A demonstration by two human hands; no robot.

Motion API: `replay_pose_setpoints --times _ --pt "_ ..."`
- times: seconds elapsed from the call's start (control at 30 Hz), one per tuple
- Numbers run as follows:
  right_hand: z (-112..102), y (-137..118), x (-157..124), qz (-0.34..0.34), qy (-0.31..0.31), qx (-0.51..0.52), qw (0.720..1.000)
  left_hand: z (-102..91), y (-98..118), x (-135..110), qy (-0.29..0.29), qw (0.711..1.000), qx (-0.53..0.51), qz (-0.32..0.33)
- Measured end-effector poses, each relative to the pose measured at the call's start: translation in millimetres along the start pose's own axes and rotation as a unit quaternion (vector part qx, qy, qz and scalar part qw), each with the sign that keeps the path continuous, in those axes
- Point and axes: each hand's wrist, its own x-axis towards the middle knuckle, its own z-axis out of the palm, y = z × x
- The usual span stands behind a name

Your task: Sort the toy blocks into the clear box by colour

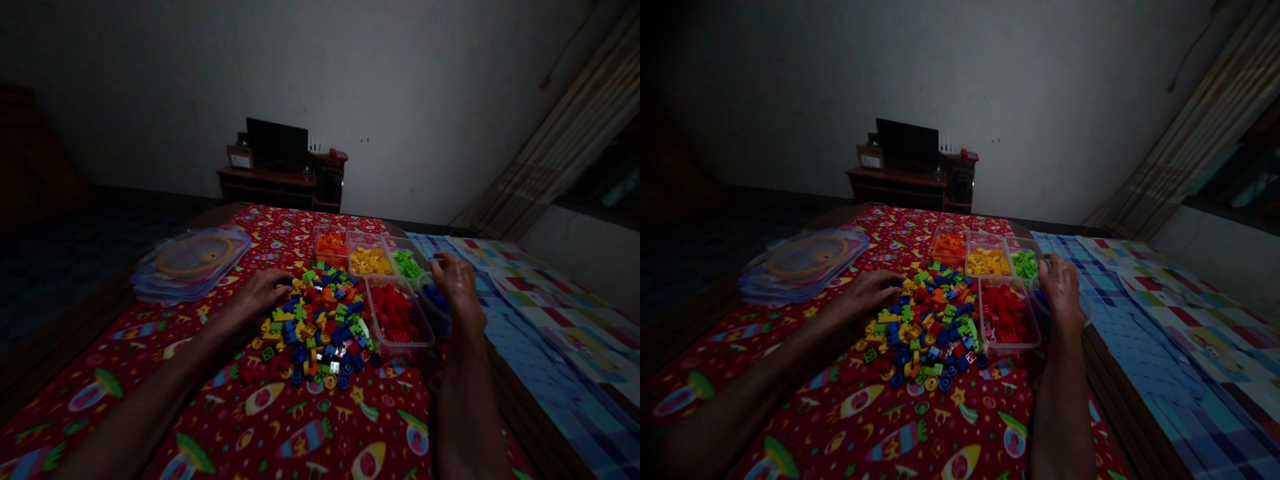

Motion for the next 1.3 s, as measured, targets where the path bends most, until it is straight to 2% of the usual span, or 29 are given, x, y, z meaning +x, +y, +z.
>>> replay_pose_setpoints --times 0.1,0.17,0.27,0.37,0.47,0.6,0.77,0.93,1.17,1.3 --pt "10 -41 -4 -0.081 0.013 0.098 0.992 -4.6 -6 5 0.035 0.999 -0.022 -0.027" --pt "25 -71 -16 -0.172 -0.018 0.153 0.973 -7.8 -13 7 0.046 0.998 -0.033 -0.027" --pt "55 -111 -41 -0.295 -0.097 0.175 0.934 -11.8 -24 7 0.055 0.998 -0.014 -0.008" --pt "82 -132 -63 -0.344 -0.105 0.166 0.918 -16.4 -29 5 0.068 0.998 0.007 0.002" --pt "102 -138 -73 -0.363 -0.108 0.139 0.915 -20.0 -30 3 0.083 0.996 0.015 -0.002" --pt "113 -137 -74 -0.379 -0.159 0.098 0.906 -19.0 -35 4 0.065 0.997 0.035 -0.02" --pt "109 -136 -73 -0.36 -0.152 0.088 0.916 -15.1 -44 5 0.043 0.998 0.025 -0.028" --pt "101 -134 -72 -0.355 -0.15 0.102 0.917 -14.7 -39 4 0.04 0.997 0.021 -0.056" --pt "106 -134 -74 -0.319 -0.073 0.156 0.932 -15.0 -36 4 0.047 0.998 0.024 -0.045" --pt "115 -137 -82 -0.335 -0.109 0.173 0.92 -15.7 -39 2 0.052 0.997 0.007 -0.05"
